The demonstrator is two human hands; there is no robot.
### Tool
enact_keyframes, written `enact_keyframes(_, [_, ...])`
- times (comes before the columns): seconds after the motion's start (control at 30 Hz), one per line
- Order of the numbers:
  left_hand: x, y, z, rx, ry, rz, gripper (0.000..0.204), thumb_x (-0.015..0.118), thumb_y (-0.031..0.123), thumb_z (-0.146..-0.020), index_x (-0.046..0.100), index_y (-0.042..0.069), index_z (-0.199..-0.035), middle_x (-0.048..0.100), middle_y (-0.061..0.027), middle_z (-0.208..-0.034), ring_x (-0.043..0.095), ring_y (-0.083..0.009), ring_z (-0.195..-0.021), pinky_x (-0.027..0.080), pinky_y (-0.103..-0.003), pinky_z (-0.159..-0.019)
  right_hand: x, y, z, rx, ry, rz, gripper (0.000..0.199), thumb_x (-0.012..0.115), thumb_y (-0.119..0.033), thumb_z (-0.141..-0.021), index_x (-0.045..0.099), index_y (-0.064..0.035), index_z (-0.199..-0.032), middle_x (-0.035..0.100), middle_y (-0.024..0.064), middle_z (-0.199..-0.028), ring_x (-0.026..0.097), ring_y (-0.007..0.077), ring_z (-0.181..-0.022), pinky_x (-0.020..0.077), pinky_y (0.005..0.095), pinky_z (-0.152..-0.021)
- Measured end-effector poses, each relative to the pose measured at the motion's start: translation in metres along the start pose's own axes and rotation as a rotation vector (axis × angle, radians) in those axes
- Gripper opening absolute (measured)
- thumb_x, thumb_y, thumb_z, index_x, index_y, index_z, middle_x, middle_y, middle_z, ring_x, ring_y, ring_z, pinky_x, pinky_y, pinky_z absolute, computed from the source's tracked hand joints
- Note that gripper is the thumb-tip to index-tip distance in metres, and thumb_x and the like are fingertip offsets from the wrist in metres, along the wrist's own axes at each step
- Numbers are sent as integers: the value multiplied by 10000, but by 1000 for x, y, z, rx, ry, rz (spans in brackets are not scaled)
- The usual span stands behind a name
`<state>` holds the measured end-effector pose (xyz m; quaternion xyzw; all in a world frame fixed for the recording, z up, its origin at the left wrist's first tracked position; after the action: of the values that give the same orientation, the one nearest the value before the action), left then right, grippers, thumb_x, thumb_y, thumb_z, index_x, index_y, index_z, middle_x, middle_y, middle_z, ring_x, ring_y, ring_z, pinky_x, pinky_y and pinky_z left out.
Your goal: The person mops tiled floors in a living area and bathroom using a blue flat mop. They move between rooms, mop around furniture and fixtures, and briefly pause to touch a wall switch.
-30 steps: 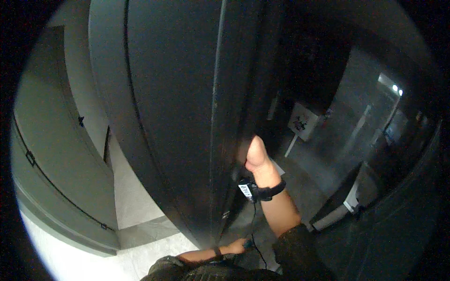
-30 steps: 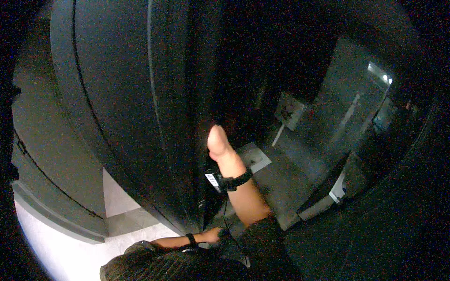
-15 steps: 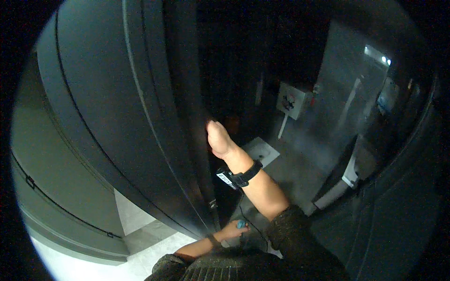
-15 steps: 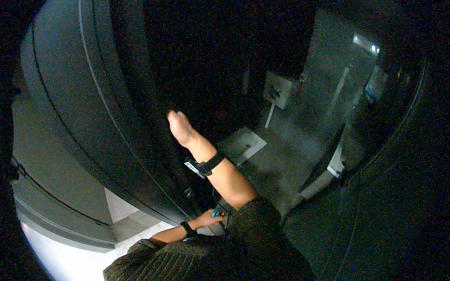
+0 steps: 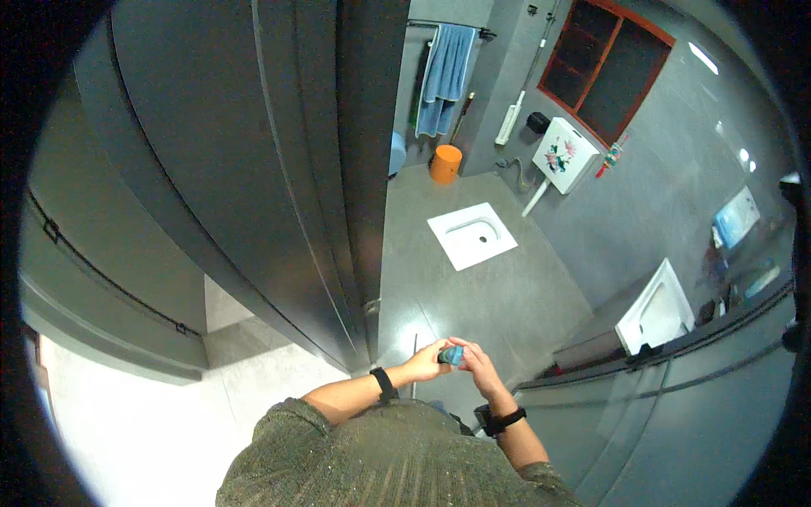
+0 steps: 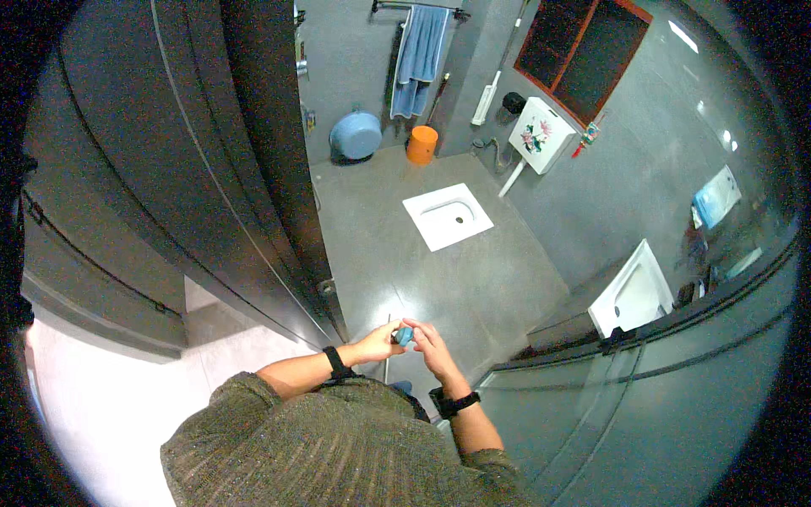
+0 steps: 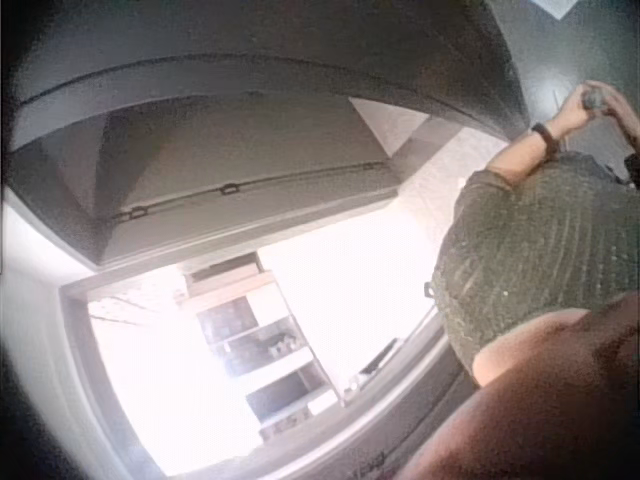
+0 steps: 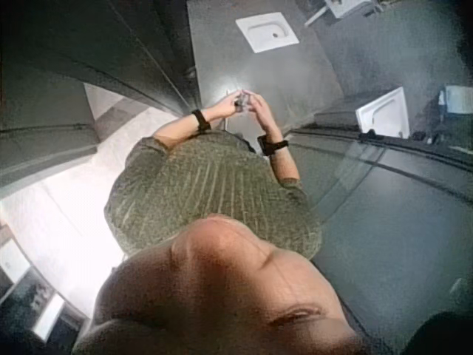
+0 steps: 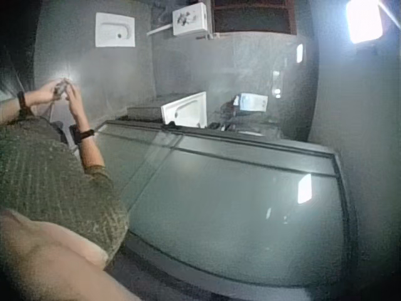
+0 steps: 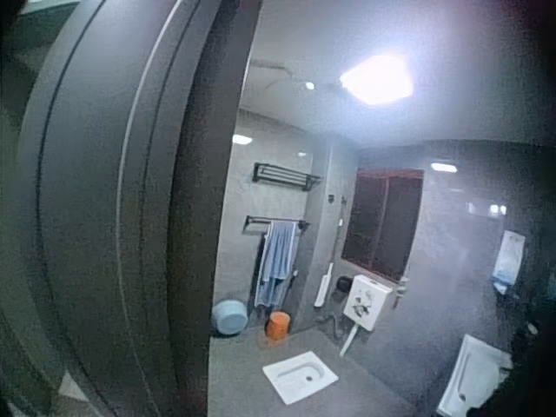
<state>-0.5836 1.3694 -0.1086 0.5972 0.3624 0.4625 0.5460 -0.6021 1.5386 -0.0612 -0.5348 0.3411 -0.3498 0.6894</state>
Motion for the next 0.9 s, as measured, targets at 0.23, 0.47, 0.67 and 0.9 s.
enact_keyframes(0.23, [25, -26, -8, -65, -121, 244, 546, 520, -149, -789, 350, 101, -1243, 515, -12, -997, 534, -94, -876, 423, -251, -708, -18, 17, 14, 76, -18, -123, 495, 353, -514, -970, 601, -146, -1189, 395, 43, -1289, 504, 147, -1005, 467, 310, -795])
enact_keyframes(0.47, [43, -42, -12, -205, -287, 202, 548, 480, -140, -817, 267, 88, -1268, 480, -100, -1192, 577, -174, -1025, 457, -281, -828, -45, 22, 26, 274, -136, -500, 372, 544, -371, -934, 536, -81, -1167, 514, 34, -1097, 572, 132, -865, 499, 293, -715])
enact_keyframes(0.67, [21, 6, -7, -107, -231, -314, 586, 601, 30, -801, 390, 95, -1344, 442, -151, -1293, 590, -250, -1071, 487, -356, -872, -112, 41, 57, 517, -157, -398, 176, 600, -212, -873, 619, -37, -878, 540, 84, -1144, 593, 173, -804, 513, 319, -702])
enact_keyframes(0.9, [-41, 14, 45, -223, 341, -192, 393, 566, -25, -851, 507, 44, -1233, 573, -50, -1171, 581, -141, -1009, 486, -285, -873, -198, 55, 92, 616, -138, -392, 150, 582, -88, -787, 660, -5, -884, 486, 96, -1311, 647, 221, -794, 529, 322, -673])
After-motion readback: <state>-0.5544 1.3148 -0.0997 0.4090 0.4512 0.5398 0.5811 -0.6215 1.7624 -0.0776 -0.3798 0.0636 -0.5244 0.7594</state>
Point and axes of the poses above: each hand's wrist, its own z-axis away from the middle knuckle, its own x-axis out of the palm, y = z × x, the point moved 1 cm from there along -z, towards the middle knuckle
